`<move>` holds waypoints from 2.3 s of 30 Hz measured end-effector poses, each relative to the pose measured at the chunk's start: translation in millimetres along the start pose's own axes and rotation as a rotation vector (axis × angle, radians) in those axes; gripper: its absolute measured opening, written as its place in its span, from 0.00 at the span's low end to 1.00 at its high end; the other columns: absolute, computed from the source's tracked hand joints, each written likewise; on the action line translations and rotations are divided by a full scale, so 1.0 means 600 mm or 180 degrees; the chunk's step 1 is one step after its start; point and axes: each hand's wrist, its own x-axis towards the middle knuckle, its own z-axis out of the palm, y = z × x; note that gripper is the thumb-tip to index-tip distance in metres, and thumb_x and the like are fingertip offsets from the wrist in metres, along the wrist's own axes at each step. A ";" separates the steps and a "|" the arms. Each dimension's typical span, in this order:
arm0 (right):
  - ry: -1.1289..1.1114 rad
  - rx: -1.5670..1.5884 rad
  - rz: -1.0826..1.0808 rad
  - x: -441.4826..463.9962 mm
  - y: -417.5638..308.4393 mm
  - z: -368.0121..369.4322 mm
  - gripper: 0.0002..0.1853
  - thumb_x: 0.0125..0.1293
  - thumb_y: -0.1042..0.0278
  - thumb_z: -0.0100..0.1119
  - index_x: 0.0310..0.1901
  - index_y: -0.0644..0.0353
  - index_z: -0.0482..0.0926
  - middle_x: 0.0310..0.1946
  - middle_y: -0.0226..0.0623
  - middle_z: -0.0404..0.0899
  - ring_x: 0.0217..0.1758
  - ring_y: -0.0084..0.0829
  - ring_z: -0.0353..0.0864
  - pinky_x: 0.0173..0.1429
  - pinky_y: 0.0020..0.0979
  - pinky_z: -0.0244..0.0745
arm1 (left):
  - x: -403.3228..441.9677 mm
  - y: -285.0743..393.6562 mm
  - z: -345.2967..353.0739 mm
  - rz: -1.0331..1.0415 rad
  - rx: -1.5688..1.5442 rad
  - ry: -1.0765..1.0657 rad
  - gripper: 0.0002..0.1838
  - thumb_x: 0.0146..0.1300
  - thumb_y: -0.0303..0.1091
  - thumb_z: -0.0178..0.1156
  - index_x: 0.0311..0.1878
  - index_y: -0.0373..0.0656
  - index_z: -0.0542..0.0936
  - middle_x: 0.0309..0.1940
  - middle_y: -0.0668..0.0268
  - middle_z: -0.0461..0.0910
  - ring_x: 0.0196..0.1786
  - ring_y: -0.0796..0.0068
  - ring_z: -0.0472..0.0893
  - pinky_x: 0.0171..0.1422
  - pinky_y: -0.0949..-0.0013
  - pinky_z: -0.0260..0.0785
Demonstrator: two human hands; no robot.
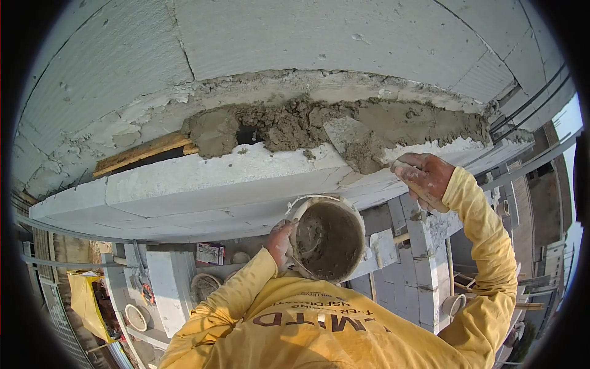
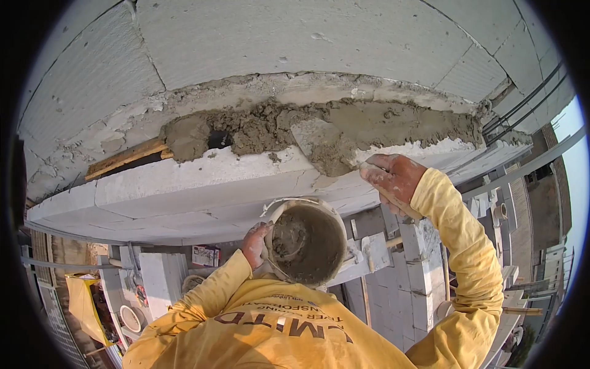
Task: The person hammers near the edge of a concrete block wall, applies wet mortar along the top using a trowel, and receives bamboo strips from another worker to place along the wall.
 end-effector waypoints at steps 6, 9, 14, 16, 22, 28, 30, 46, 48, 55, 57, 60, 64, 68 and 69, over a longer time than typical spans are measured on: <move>0.0465 0.0008 0.0045 -0.039 0.025 -0.001 0.32 0.69 0.42 0.54 0.61 0.64 0.70 0.20 0.34 0.71 0.18 0.27 0.73 0.22 0.32 0.71 | -0.013 0.016 0.016 -0.0037 -0.0123 0.0055 0.15 0.66 0.40 0.58 0.48 0.39 0.77 0.37 0.67 0.79 0.39 0.75 0.77 0.45 0.66 0.69; 0.0555 -0.0045 -0.0387 -0.055 -0.007 0.007 0.35 0.70 0.41 0.54 0.63 0.68 0.69 0.20 0.35 0.71 0.18 0.25 0.73 0.24 0.31 0.72 | -0.009 0.006 0.013 -0.0127 -0.0061 0.0054 0.15 0.66 0.40 0.57 0.49 0.40 0.77 0.37 0.67 0.79 0.39 0.75 0.77 0.46 0.65 0.69; 0.0473 -0.1154 -0.1239 -0.005 -0.096 0.056 0.33 0.73 0.45 0.49 0.62 0.72 0.68 0.18 0.40 0.74 0.20 0.32 0.80 0.31 0.33 0.77 | -0.020 0.017 0.047 -0.0327 0.0094 0.0070 0.14 0.66 0.39 0.56 0.49 0.40 0.78 0.37 0.67 0.79 0.39 0.75 0.76 0.47 0.67 0.68; 0.0476 -0.1753 -0.1576 0.035 -0.111 0.066 0.34 0.73 0.45 0.47 0.63 0.74 0.67 0.15 0.39 0.73 0.20 0.33 0.81 0.33 0.33 0.78 | 0.002 -0.007 0.026 -0.0074 0.0327 -0.0004 0.13 0.68 0.39 0.56 0.49 0.41 0.77 0.39 0.65 0.80 0.41 0.71 0.79 0.49 0.62 0.74; 0.0521 -0.1875 -0.0831 0.030 -0.091 0.036 0.33 0.74 0.46 0.44 0.65 0.72 0.65 0.15 0.43 0.74 0.21 0.37 0.83 0.35 0.38 0.80 | 0.005 -0.013 0.008 -0.0189 -0.0008 -0.0113 0.13 0.68 0.38 0.55 0.50 0.42 0.77 0.41 0.64 0.80 0.42 0.69 0.81 0.50 0.60 0.76; 0.0643 -0.1873 -0.1286 0.054 0.032 -0.011 0.30 0.74 0.48 0.47 0.63 0.70 0.67 0.17 0.43 0.76 0.19 0.35 0.81 0.28 0.37 0.77 | -0.007 0.002 0.018 -0.0222 -0.0159 -0.0003 0.14 0.67 0.37 0.54 0.50 0.39 0.76 0.40 0.64 0.81 0.42 0.71 0.81 0.49 0.62 0.74; 0.0660 -0.1923 -0.1465 0.038 0.046 -0.013 0.29 0.74 0.49 0.47 0.62 0.69 0.68 0.20 0.44 0.77 0.19 0.32 0.80 0.25 0.37 0.76 | -0.010 0.004 0.020 -0.0210 -0.0137 0.0047 0.15 0.67 0.37 0.55 0.51 0.38 0.76 0.41 0.64 0.81 0.42 0.72 0.80 0.49 0.64 0.73; 0.1154 -0.1337 -0.1729 -0.040 0.031 0.032 0.29 0.72 0.46 0.50 0.55 0.70 0.74 0.22 0.46 0.78 0.24 0.46 0.79 0.35 0.41 0.77 | 0.014 -0.006 0.035 -0.0209 0.0230 0.0157 0.15 0.67 0.40 0.58 0.51 0.42 0.78 0.40 0.66 0.79 0.42 0.72 0.78 0.49 0.64 0.72; 0.1063 -0.1738 -0.1781 -0.039 -0.010 0.054 0.26 0.71 0.49 0.50 0.55 0.68 0.74 0.28 0.51 0.81 0.32 0.53 0.81 0.41 0.46 0.77 | 0.029 -0.024 0.026 -0.0170 0.0358 0.0164 0.15 0.66 0.41 0.56 0.50 0.42 0.77 0.39 0.67 0.77 0.42 0.74 0.74 0.51 0.65 0.65; 0.1242 -0.2569 -0.1432 -0.021 -0.083 0.092 0.21 0.70 0.53 0.52 0.55 0.61 0.75 0.30 0.54 0.82 0.38 0.54 0.84 0.44 0.50 0.78 | 0.048 -0.045 0.002 -0.0398 0.0428 0.0228 0.14 0.66 0.41 0.55 0.48 0.42 0.77 0.39 0.67 0.77 0.41 0.74 0.73 0.48 0.63 0.66; 0.1349 -0.2642 -0.1358 -0.019 -0.077 0.083 0.21 0.70 0.53 0.53 0.54 0.63 0.76 0.27 0.53 0.82 0.35 0.54 0.84 0.43 0.49 0.79 | 0.037 -0.031 0.010 -0.0371 0.0187 0.0027 0.13 0.67 0.40 0.55 0.48 0.42 0.77 0.39 0.67 0.78 0.41 0.74 0.75 0.49 0.63 0.67; 0.1485 -0.2667 -0.1118 -0.019 -0.058 0.058 0.22 0.70 0.53 0.53 0.54 0.63 0.77 0.25 0.52 0.82 0.34 0.53 0.85 0.43 0.49 0.79 | 0.003 0.000 0.033 -0.0223 0.0227 0.0021 0.13 0.67 0.38 0.54 0.50 0.42 0.77 0.41 0.66 0.79 0.43 0.73 0.77 0.50 0.63 0.70; 0.1569 -0.2485 -0.1159 -0.007 -0.012 0.029 0.24 0.70 0.52 0.53 0.55 0.67 0.77 0.25 0.55 0.82 0.33 0.53 0.85 0.44 0.47 0.79 | -0.013 0.017 0.047 -0.0324 0.0050 0.0130 0.10 0.69 0.38 0.52 0.46 0.44 0.76 0.39 0.65 0.80 0.41 0.69 0.81 0.48 0.59 0.77; 0.1481 -0.2126 -0.1321 0.019 0.043 0.017 0.26 0.71 0.52 0.52 0.55 0.71 0.75 0.24 0.56 0.81 0.32 0.53 0.84 0.43 0.46 0.79 | 0.009 -0.008 0.016 -0.0215 0.0078 0.0099 0.11 0.69 0.38 0.51 0.47 0.44 0.76 0.40 0.64 0.80 0.42 0.68 0.82 0.48 0.59 0.77; 0.1428 -0.2015 -0.1365 0.020 0.050 0.015 0.27 0.71 0.52 0.52 0.55 0.72 0.75 0.24 0.57 0.81 0.32 0.54 0.84 0.43 0.45 0.79 | 0.004 -0.004 0.018 -0.0256 0.0123 0.0135 0.11 0.69 0.38 0.51 0.48 0.44 0.76 0.40 0.64 0.80 0.42 0.68 0.82 0.48 0.59 0.77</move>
